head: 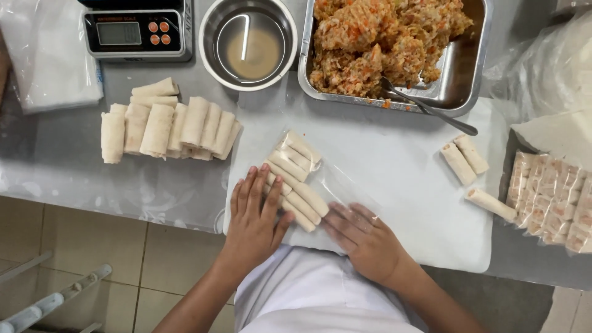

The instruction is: Weighing lumpia rolls on a digital scale and organizing them into plastic bags for packaging.

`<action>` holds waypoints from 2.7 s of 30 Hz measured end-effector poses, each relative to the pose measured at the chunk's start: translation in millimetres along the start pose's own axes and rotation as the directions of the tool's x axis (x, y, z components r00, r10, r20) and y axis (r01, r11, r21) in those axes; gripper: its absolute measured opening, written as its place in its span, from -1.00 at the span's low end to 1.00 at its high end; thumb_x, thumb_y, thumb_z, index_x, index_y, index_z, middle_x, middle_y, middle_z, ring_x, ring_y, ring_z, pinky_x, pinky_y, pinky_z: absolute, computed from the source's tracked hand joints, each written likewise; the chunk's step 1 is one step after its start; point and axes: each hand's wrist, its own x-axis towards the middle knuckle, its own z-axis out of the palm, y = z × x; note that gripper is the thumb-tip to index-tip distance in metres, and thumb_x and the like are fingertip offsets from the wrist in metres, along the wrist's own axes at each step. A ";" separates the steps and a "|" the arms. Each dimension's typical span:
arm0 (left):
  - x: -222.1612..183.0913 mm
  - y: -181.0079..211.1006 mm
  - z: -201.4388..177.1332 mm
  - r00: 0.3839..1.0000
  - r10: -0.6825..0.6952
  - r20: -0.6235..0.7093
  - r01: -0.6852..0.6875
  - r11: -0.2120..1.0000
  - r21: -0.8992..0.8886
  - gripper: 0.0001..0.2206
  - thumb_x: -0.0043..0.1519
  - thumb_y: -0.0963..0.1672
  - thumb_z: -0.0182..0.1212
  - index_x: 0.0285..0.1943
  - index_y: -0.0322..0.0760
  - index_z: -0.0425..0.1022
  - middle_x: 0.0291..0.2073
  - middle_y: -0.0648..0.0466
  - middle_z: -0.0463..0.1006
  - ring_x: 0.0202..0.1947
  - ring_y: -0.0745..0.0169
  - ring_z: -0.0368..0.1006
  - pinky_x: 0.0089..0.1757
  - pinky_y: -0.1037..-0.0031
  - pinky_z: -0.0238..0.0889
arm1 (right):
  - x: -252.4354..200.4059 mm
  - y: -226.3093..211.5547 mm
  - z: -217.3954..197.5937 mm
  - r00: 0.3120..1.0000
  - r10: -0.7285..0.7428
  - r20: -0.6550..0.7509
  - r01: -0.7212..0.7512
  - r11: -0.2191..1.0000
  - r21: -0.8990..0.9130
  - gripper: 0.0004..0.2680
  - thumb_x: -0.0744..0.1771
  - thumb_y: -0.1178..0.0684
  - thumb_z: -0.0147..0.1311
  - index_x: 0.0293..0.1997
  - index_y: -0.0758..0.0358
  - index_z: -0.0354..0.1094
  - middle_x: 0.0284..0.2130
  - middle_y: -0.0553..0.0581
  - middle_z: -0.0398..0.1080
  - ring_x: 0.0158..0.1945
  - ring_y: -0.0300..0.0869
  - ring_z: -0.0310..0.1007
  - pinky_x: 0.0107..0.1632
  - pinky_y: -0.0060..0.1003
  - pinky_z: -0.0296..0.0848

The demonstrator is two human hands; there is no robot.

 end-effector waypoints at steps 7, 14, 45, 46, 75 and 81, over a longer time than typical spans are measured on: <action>7.1 37.6 0.9 0.940 0.331 0.085 -0.338 0.937 0.092 -0.39 0.44 0.20 -0.30 0.51 -0.09 0.28 0.50 0.10 0.22 0.52 0.11 0.05 0.39 -0.03 -0.39 | -83.8 38.1 -55.4 0.968 0.181 0.172 -0.228 0.920 0.318 -0.75 0.33 0.22 -0.13 0.02 0.10 0.46 0.02 -0.01 0.56 0.06 -0.12 0.54 0.04 -0.11 0.44; 35.4 101.8 11.5 0.915 0.383 -0.129 -0.391 0.760 -0.519 -0.77 0.38 -0.08 0.17 0.12 -0.27 0.47 0.05 -0.03 0.57 0.13 0.02 0.48 0.24 -0.02 0.10 | -131.3 62.6 -52.7 0.662 0.719 -0.214 -0.714 0.516 -0.473 -0.76 0.35 0.15 0.15 0.14 0.25 0.47 -0.04 0.23 0.47 -0.16 0.09 0.51 -0.30 -0.03 0.51; 46.0 128.5 28.9 0.770 0.034 0.637 0.592 -0.410 -0.694 -0.62 0.34 0.13 -0.04 0.11 -0.12 0.27 -0.27 0.24 0.30 -0.41 0.57 0.18 -0.51 0.69 -0.05 | -43.5 -15.5 -9.9 0.634 0.651 -0.417 -0.556 0.759 0.339 -0.66 0.35 0.09 0.23 0.26 0.35 0.33 -0.21 0.21 0.36 -0.17 -0.10 0.38 -0.13 -0.26 0.44; 44.1 129.2 30.7 0.770 0.026 0.638 0.589 -0.413 -0.694 -0.62 0.34 0.13 -0.04 0.11 -0.12 0.27 -0.27 0.24 0.30 -0.41 0.57 0.18 -0.51 0.69 -0.05 | -45.7 -16.9 -6.2 0.639 0.650 -0.412 -0.553 0.760 0.342 -0.66 0.35 0.09 0.23 0.26 0.35 0.33 -0.21 0.21 0.36 -0.17 -0.10 0.38 -0.13 -0.26 0.44; 44.6 117.9 10.7 0.917 -0.182 0.354 0.362 0.008 -0.932 -0.49 0.37 0.14 -0.14 0.22 -0.32 0.10 0.00 0.06 0.31 0.04 0.33 0.25 0.07 0.46 0.22 | -9.0 -13.9 -23.6 0.608 0.748 -0.267 -0.492 0.619 0.612 -0.73 0.37 0.08 0.12 0.17 0.38 0.41 0.01 0.25 0.40 0.07 -0.05 0.46 0.11 -0.29 0.48; 38.5 119.0 13.9 0.943 -0.222 0.247 0.256 0.010 -0.967 -0.56 0.42 0.07 -0.15 0.23 -0.35 0.05 0.04 -0.01 0.26 0.08 0.28 0.25 0.10 0.44 0.22 | -7.2 -21.4 -6.7 0.690 0.649 -0.321 -0.400 0.712 0.577 -0.68 0.46 0.03 -0.16 0.33 0.42 0.24 0.06 0.29 0.23 0.12 0.01 0.33 0.12 -0.21 0.45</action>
